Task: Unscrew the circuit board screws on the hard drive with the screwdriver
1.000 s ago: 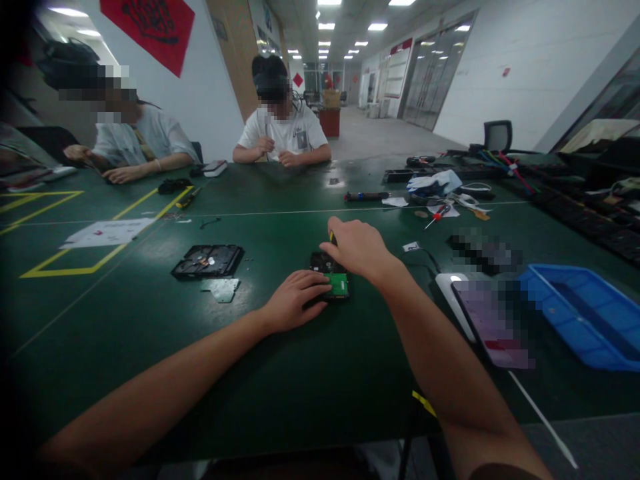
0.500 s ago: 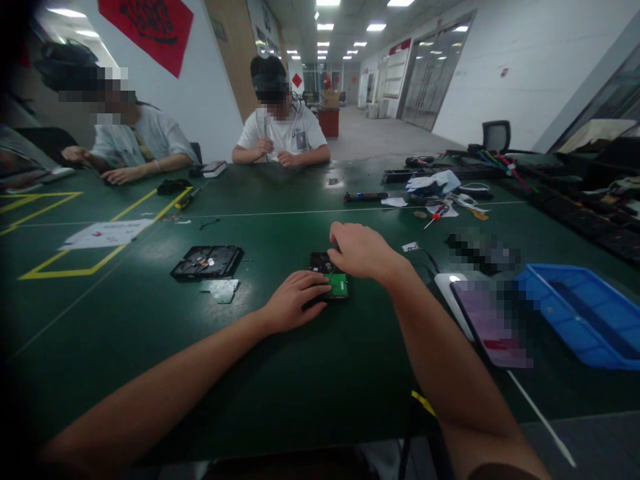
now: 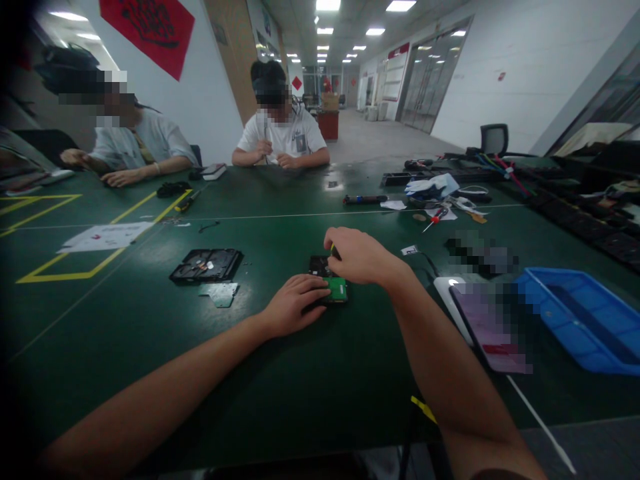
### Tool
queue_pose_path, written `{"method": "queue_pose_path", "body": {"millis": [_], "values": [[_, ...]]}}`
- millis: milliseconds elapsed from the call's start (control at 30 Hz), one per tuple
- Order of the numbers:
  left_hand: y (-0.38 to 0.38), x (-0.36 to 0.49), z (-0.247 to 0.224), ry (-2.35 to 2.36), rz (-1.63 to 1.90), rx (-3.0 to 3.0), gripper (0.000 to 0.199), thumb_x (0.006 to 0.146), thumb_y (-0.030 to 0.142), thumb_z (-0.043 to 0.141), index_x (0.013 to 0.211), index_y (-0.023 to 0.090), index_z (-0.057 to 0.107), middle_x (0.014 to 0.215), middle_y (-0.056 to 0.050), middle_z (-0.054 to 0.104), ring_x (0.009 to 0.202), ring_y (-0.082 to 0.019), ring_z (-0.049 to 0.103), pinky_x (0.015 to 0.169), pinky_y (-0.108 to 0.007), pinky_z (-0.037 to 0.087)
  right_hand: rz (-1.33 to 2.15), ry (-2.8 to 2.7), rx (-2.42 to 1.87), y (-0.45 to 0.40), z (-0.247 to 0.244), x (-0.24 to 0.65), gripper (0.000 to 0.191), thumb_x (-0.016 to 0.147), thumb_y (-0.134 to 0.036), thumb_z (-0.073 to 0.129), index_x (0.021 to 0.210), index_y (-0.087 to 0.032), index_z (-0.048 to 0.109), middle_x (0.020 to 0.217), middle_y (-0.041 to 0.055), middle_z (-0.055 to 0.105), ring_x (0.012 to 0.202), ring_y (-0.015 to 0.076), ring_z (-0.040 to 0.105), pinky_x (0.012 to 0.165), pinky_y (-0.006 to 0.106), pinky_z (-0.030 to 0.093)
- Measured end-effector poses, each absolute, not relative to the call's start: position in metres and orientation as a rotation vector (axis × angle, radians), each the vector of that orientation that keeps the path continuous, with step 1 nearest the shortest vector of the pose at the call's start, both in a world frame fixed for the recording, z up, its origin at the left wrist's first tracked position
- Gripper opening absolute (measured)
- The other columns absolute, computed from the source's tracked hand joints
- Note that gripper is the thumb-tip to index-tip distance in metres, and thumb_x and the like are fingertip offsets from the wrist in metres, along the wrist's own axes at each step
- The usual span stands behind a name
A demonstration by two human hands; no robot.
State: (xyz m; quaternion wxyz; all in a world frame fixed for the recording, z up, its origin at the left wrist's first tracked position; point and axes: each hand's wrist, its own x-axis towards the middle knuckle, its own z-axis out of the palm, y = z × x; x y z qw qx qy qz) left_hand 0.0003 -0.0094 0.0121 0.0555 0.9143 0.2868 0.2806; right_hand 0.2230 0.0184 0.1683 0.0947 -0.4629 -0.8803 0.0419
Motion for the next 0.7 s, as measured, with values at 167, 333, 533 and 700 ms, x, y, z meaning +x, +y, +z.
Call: {"method": "queue_pose_path", "body": {"millis": [167, 333, 533, 700], "values": [[-0.009, 0.001, 0.012, 0.867, 0.866, 2.782, 0.036, 0.103, 0.035, 0.066, 0.137, 0.022, 0.068, 0.141, -0.012, 0.069, 0.135, -0.031, 0.062, 0.117, -0.055, 0.049, 0.001, -2.546, -1.539, 0.02, 0.167, 0.217, 0.019, 0.1, -0.032, 0.064, 0.114, -0.02, 0.066, 0.106, 0.0107, 0.079, 0.096, 0.0282, 0.074, 0.081, 0.036, 0.049], [-0.008, 0.001, 0.01, 0.871, 0.848, 2.783, 0.037, 0.102, 0.035, 0.066, 0.137, 0.023, 0.068, 0.141, -0.011, 0.069, 0.136, -0.031, 0.062, 0.118, -0.055, 0.049, -0.204, -2.449, -1.73, 0.019, 0.161, 0.206, 0.034, 0.104, -0.05, 0.058, 0.117, -0.019, 0.066, 0.098, 0.0151, 0.079, 0.091, 0.035, 0.075, 0.071, 0.039, 0.047], [-0.008, 0.0, 0.011, 0.865, 0.838, 2.788, 0.038, 0.102, 0.035, 0.067, 0.138, 0.022, 0.068, 0.14, -0.012, 0.069, 0.136, -0.031, 0.062, 0.117, -0.054, 0.049, 0.074, -2.531, -1.454, 0.022, 0.163, 0.218, 0.023, 0.1, -0.033, 0.062, 0.116, -0.018, 0.065, 0.117, 0.014, 0.078, 0.103, 0.0286, 0.072, 0.086, 0.037, 0.051], [-0.007, 0.001, 0.01, 0.858, 0.849, 2.795, 0.038, 0.103, 0.035, 0.067, 0.138, 0.022, 0.068, 0.141, -0.012, 0.069, 0.136, -0.031, 0.062, 0.117, -0.055, 0.049, 0.14, -2.587, -1.366, 0.023, 0.167, 0.226, 0.024, 0.095, -0.021, 0.063, 0.119, -0.018, 0.067, 0.118, 0.0109, 0.078, 0.105, 0.0258, 0.072, 0.092, 0.035, 0.05]]}}
